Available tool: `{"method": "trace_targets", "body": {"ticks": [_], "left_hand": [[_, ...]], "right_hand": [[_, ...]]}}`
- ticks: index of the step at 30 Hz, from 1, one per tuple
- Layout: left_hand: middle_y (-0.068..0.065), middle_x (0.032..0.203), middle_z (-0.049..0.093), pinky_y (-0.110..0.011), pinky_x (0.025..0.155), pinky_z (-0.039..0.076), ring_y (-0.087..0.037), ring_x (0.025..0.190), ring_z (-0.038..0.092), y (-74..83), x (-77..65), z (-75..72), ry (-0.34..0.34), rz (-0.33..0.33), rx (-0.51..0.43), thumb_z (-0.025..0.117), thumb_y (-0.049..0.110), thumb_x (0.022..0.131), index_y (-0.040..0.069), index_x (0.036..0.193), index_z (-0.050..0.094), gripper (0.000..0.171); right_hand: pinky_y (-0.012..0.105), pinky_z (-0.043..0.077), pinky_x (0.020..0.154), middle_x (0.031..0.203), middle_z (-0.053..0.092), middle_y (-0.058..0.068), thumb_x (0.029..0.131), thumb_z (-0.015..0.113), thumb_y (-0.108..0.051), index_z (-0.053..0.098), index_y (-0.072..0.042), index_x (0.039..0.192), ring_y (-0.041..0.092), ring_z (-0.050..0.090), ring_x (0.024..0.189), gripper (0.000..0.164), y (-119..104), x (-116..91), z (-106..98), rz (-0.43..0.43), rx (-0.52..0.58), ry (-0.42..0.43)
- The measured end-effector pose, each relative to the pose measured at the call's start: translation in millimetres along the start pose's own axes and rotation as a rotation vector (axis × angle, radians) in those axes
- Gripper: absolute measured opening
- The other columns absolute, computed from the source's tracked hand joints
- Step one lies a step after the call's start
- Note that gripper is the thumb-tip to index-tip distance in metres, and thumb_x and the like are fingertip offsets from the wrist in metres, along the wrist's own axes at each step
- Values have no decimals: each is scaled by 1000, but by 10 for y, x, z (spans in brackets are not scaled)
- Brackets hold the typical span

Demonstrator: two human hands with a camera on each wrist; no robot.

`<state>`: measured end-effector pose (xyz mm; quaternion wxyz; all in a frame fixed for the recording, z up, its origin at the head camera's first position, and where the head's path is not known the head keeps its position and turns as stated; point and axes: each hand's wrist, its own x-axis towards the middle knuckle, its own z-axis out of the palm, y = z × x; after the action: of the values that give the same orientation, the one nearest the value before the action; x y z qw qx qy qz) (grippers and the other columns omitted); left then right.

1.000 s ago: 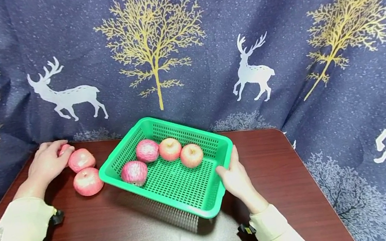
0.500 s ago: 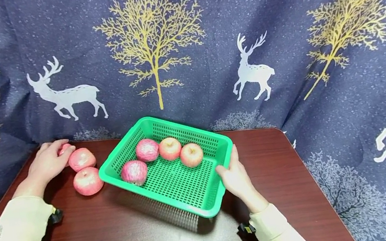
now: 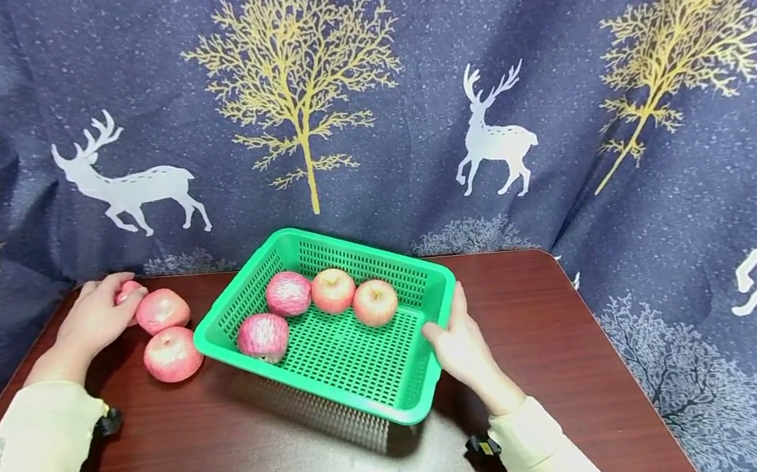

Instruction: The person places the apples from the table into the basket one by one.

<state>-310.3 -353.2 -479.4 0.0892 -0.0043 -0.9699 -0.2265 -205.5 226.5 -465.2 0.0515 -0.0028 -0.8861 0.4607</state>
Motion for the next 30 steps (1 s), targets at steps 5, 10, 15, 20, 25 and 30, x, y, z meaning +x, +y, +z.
{"method": "trace_targets", "body": {"ticks": [5,10,15,20,25,30], "left_hand": [[-30,131,41,-66,83,38,-49,117,38,3,-13,8,-2,0,13,38,45,99,10,141,43,55],[-26,128,41,-64,79,39,-47,115,37,-1,-36,18,9,-17,23,38,43,97,14,138,47,51],[-24,126,43,-63,78,39,-45,113,39,-24,-49,33,32,-32,38,39,43,96,16,133,51,48],[-23,123,44,-63,77,40,-44,111,41,-43,-58,33,39,-33,62,38,44,96,15,131,52,48],[-24,122,46,-63,79,41,-44,111,42,-68,-61,32,54,-47,59,36,46,97,14,130,53,49],[-26,122,46,-64,79,41,-44,111,43,-106,-39,45,58,-72,72,31,52,99,15,131,51,53]], "right_hand": [[38,52,77,129,55,20,86,60,-18,1,-18,158,26,62,99,93,-3,-4,-3,-2,0,1],[39,52,78,129,55,21,86,59,-18,0,-20,158,26,63,98,93,-18,0,-5,0,5,-1],[40,53,76,125,57,22,86,59,-17,4,-19,158,25,64,94,90,-33,-2,-1,-16,24,-3],[39,54,72,121,58,22,86,59,-15,8,-20,157,24,65,89,88,-30,2,2,-28,45,-2],[40,54,72,120,58,22,85,59,-14,10,-21,156,24,65,89,87,-33,3,-4,-34,51,-5],[40,54,74,120,59,22,86,59,-15,8,-21,157,25,65,90,88,-19,1,-4,-31,43,-8]]}}
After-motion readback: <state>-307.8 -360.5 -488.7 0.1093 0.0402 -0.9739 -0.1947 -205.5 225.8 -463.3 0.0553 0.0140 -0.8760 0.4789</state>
